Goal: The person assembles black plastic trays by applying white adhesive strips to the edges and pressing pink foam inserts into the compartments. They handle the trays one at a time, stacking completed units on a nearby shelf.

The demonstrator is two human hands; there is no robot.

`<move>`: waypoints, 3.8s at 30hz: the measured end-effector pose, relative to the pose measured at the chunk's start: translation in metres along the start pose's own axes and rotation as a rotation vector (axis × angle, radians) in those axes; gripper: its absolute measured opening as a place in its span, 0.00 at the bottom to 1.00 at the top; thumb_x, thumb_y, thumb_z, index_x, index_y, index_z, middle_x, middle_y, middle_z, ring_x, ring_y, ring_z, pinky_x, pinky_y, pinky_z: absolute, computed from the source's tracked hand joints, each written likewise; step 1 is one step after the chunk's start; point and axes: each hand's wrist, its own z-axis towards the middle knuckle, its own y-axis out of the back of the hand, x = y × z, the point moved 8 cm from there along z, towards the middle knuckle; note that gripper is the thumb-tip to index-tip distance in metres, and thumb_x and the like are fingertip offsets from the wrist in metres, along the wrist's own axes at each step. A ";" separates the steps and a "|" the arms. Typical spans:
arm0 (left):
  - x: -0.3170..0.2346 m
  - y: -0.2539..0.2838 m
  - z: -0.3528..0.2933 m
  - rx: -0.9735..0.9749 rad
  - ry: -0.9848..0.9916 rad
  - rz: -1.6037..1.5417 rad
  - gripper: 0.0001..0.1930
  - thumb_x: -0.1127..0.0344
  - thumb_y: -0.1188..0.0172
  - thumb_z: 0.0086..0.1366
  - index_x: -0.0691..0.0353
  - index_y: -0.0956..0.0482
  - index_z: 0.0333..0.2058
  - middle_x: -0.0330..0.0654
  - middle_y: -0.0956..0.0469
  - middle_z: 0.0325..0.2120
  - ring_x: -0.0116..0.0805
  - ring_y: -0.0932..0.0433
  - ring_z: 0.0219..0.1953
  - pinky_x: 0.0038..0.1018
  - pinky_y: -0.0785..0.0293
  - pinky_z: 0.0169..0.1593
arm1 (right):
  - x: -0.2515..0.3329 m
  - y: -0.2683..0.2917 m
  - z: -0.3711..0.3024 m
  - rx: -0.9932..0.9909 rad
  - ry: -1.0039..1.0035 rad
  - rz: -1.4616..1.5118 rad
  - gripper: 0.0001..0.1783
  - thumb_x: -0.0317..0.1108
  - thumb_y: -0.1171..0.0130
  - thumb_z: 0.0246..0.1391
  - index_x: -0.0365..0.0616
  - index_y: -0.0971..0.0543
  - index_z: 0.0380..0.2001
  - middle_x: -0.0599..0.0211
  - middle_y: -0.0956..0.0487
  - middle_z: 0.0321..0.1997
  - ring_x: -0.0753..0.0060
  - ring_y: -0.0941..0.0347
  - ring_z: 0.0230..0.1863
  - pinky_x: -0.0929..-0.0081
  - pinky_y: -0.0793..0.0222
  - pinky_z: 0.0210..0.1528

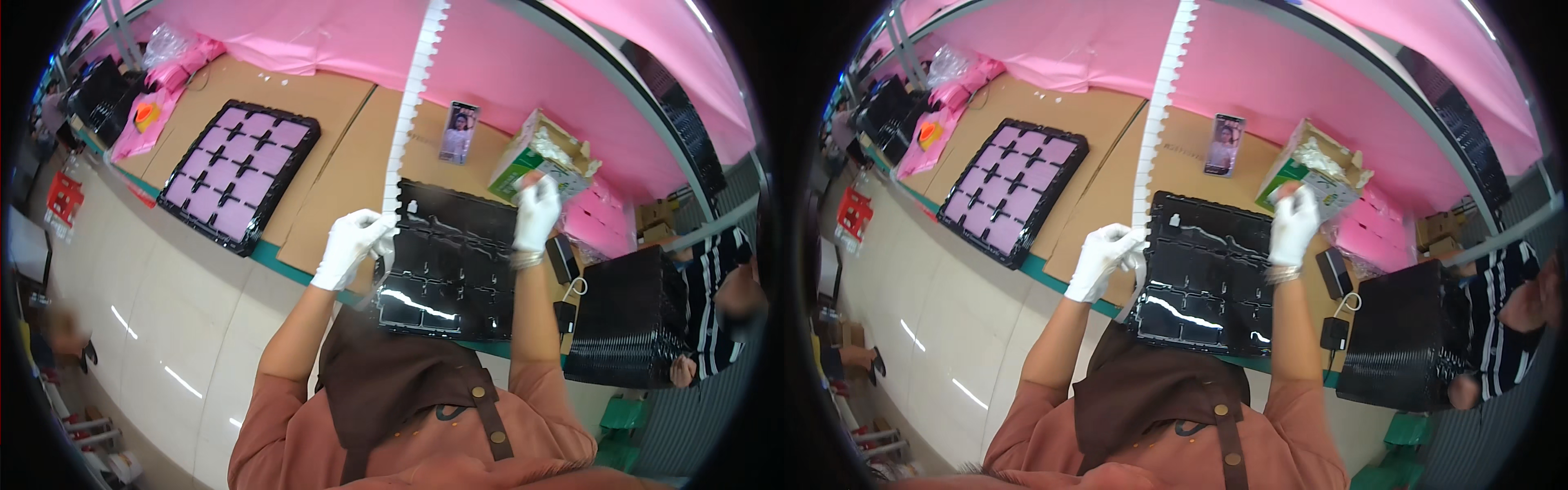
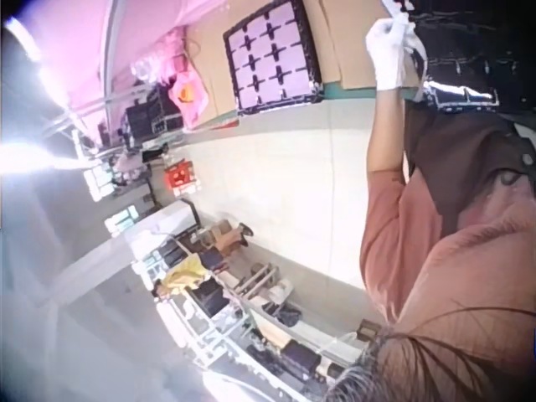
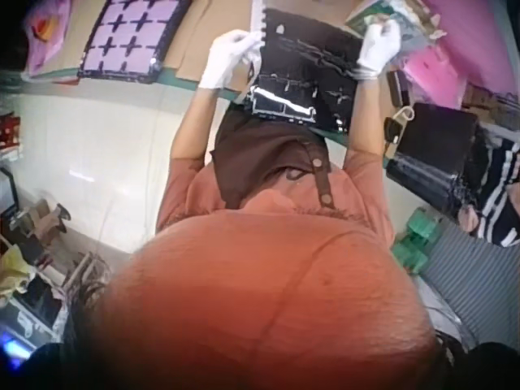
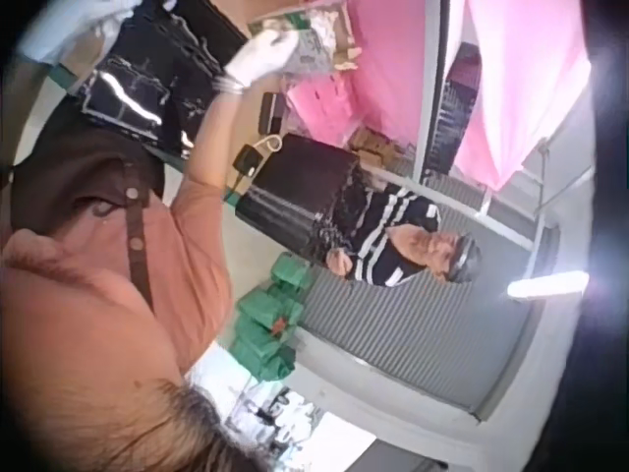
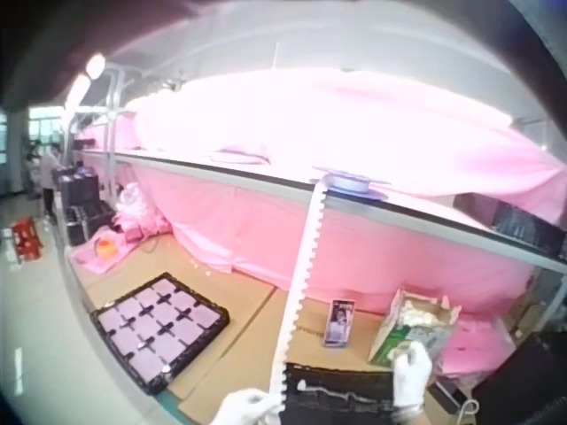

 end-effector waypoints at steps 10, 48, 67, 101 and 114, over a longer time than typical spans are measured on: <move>0.000 -0.005 0.000 0.000 -0.003 -0.106 0.09 0.62 0.36 0.62 0.62 0.18 0.33 0.34 0.20 0.25 0.17 0.29 0.19 0.15 0.37 0.23 | 0.034 -0.001 0.067 0.076 0.487 -0.567 0.08 0.28 0.43 0.45 0.37 0.24 0.30 0.54 0.23 0.33 0.53 0.27 0.36 0.61 0.32 0.45; 0.002 0.013 -0.001 -0.117 -0.063 -0.106 0.10 0.63 0.36 0.61 0.64 0.19 0.34 0.34 0.19 0.27 0.15 0.30 0.20 0.15 0.41 0.23 | 0.013 -0.104 -0.217 1.023 -0.226 -0.171 0.11 0.31 0.32 0.45 0.42 0.22 0.33 0.64 0.20 0.29 0.66 0.23 0.32 0.70 0.28 0.36; -0.025 -0.041 0.013 0.046 -0.108 -0.195 0.12 0.58 0.37 0.64 0.61 0.22 0.31 0.34 0.25 0.20 0.18 0.31 0.17 0.16 0.38 0.20 | 0.069 -0.083 -0.124 0.496 -0.214 0.524 0.06 0.26 0.32 0.47 0.43 0.21 0.28 0.74 0.23 0.31 0.79 0.28 0.35 0.79 0.33 0.39; -0.001 -0.068 0.036 -0.037 -0.073 -0.066 0.12 0.60 0.36 0.63 0.63 0.21 0.30 0.36 0.24 0.21 0.17 0.32 0.18 0.16 0.37 0.22 | -0.202 0.011 -0.018 0.741 0.031 -0.680 0.11 0.18 0.35 0.42 0.39 0.27 0.26 0.57 0.27 0.34 0.59 0.23 0.33 0.66 0.25 0.37; -0.006 -0.119 0.011 0.125 -0.045 -0.321 0.09 0.64 0.41 0.67 0.64 0.24 0.32 0.34 0.27 0.19 0.18 0.33 0.18 0.17 0.39 0.22 | 0.004 -0.055 -0.105 0.561 -0.588 0.697 0.13 0.35 0.34 0.54 0.38 0.21 0.38 0.75 0.22 0.32 0.87 0.30 0.35 0.85 0.35 0.39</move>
